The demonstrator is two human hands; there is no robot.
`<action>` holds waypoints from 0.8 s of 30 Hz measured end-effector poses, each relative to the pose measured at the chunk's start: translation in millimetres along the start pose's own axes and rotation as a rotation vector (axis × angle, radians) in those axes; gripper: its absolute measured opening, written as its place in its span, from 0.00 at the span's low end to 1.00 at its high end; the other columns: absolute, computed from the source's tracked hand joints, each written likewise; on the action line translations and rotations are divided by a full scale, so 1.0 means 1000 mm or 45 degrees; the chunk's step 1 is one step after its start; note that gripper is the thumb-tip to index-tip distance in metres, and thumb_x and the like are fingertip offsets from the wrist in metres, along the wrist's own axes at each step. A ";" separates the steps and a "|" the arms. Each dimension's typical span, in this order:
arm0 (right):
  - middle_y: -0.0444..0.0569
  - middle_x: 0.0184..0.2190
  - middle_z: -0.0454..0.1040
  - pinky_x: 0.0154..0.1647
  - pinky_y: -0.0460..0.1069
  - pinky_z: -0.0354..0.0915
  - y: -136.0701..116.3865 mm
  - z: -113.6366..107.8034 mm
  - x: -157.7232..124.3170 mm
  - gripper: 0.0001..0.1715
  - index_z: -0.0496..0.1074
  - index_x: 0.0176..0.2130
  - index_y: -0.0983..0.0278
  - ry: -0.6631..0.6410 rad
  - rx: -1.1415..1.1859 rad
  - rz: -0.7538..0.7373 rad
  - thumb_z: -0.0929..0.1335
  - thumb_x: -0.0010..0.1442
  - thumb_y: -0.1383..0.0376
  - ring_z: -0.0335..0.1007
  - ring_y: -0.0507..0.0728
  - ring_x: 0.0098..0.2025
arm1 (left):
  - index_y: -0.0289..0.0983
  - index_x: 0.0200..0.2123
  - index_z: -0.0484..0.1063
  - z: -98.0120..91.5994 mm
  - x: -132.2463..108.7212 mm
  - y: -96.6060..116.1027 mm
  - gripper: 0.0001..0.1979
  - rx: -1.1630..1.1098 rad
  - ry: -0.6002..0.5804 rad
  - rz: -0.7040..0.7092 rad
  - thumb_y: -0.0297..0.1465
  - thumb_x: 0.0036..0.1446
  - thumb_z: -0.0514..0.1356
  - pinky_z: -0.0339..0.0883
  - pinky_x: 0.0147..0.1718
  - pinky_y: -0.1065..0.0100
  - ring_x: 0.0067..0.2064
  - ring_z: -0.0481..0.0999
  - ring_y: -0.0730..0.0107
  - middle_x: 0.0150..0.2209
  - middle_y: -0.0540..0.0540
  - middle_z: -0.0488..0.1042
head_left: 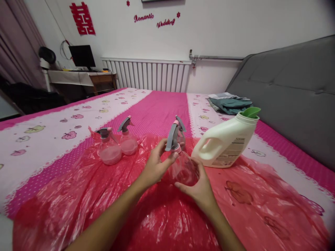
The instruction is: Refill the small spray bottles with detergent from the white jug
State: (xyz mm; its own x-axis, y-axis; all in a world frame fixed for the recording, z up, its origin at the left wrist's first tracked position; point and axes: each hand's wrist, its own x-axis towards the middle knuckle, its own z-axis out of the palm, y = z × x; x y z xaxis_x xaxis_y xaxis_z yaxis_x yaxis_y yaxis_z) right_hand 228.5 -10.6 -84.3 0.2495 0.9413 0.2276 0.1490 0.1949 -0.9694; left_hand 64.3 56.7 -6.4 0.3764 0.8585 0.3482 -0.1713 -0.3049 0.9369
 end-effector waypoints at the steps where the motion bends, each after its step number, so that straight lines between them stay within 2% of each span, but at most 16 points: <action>1: 0.59 0.63 0.70 0.74 0.69 0.57 0.001 -0.001 0.000 0.54 0.65 0.59 0.59 -0.011 0.011 0.003 0.84 0.39 0.54 0.65 0.70 0.68 | 0.39 0.55 0.74 -0.001 0.000 0.000 0.24 -0.021 -0.007 -0.015 0.43 0.59 0.68 0.68 0.67 0.61 0.62 0.77 0.61 0.60 0.40 0.77; 7: 0.61 0.64 0.72 0.69 0.65 0.67 0.004 -0.007 0.002 0.61 0.67 0.62 0.61 -0.262 0.189 0.051 0.85 0.35 0.45 0.71 0.70 0.65 | 0.36 0.49 0.79 -0.015 0.004 -0.004 0.25 -0.156 -0.124 -0.121 0.47 0.55 0.67 0.69 0.67 0.56 0.62 0.77 0.53 0.58 0.38 0.79; 9: 0.62 0.64 0.72 0.69 0.64 0.67 0.004 -0.007 0.002 0.61 0.67 0.62 0.61 -0.291 0.221 0.052 0.84 0.36 0.45 0.71 0.70 0.66 | 0.36 0.50 0.79 -0.017 0.005 -0.004 0.28 -0.196 -0.148 -0.131 0.49 0.54 0.66 0.70 0.65 0.55 0.62 0.77 0.51 0.58 0.38 0.79; 12: 0.62 0.65 0.71 0.71 0.65 0.64 0.005 -0.004 0.003 0.59 0.67 0.64 0.61 -0.291 0.260 0.068 0.85 0.38 0.49 0.70 0.70 0.67 | 0.36 0.51 0.78 -0.008 0.005 0.000 0.30 -0.222 -0.149 -0.101 0.54 0.57 0.63 0.71 0.64 0.58 0.62 0.77 0.54 0.57 0.38 0.79; 14: 0.62 0.64 0.72 0.71 0.65 0.64 0.006 -0.003 0.003 0.58 0.68 0.63 0.61 -0.351 0.332 0.104 0.85 0.38 0.49 0.71 0.70 0.66 | 0.36 0.49 0.77 0.001 0.003 0.004 0.30 -0.211 -0.111 -0.081 0.56 0.61 0.59 0.70 0.64 0.60 0.61 0.77 0.58 0.55 0.39 0.80; 17: 0.62 0.59 0.77 0.65 0.64 0.70 0.006 -0.008 -0.002 0.60 0.71 0.62 0.61 -0.498 0.451 0.160 0.82 0.37 0.38 0.76 0.72 0.61 | 0.37 0.46 0.77 0.007 0.000 0.009 0.30 -0.190 -0.108 -0.067 0.57 0.63 0.56 0.70 0.62 0.63 0.60 0.78 0.61 0.52 0.41 0.81; 20: 0.61 0.57 0.78 0.60 0.63 0.74 0.002 -0.015 -0.009 0.60 0.74 0.61 0.60 -0.620 0.534 0.210 0.75 0.41 0.28 0.78 0.72 0.59 | 0.37 0.43 0.78 0.001 -0.002 0.012 0.31 -0.156 -0.144 -0.060 0.60 0.60 0.56 0.73 0.56 0.64 0.57 0.78 0.61 0.48 0.41 0.81; 22: 0.60 0.59 0.77 0.60 0.62 0.74 0.000 -0.018 -0.010 0.57 0.74 0.61 0.58 -0.669 0.579 0.228 0.72 0.45 0.27 0.77 0.70 0.60 | 0.37 0.40 0.78 -0.006 -0.002 0.014 0.31 -0.112 -0.149 -0.065 0.61 0.58 0.58 0.73 0.51 0.65 0.54 0.80 0.62 0.45 0.42 0.82; 24: 0.59 0.60 0.77 0.61 0.62 0.74 -0.001 -0.017 -0.007 0.57 0.73 0.62 0.58 -0.618 0.538 0.167 0.73 0.45 0.29 0.77 0.70 0.60 | 0.37 0.38 0.78 -0.010 -0.001 0.017 0.30 -0.055 -0.132 -0.072 0.60 0.56 0.62 0.73 0.49 0.66 0.51 0.80 0.63 0.44 0.43 0.82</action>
State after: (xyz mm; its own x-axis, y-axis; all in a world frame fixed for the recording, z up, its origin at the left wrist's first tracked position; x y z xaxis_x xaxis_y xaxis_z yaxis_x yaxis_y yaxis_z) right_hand 243.3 -22.3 -83.4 -0.2350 0.9627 0.1342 -0.2668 0.0688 -0.9613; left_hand 51.8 54.7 8.5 0.4784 0.8258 0.2988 -0.1856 -0.2375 0.9535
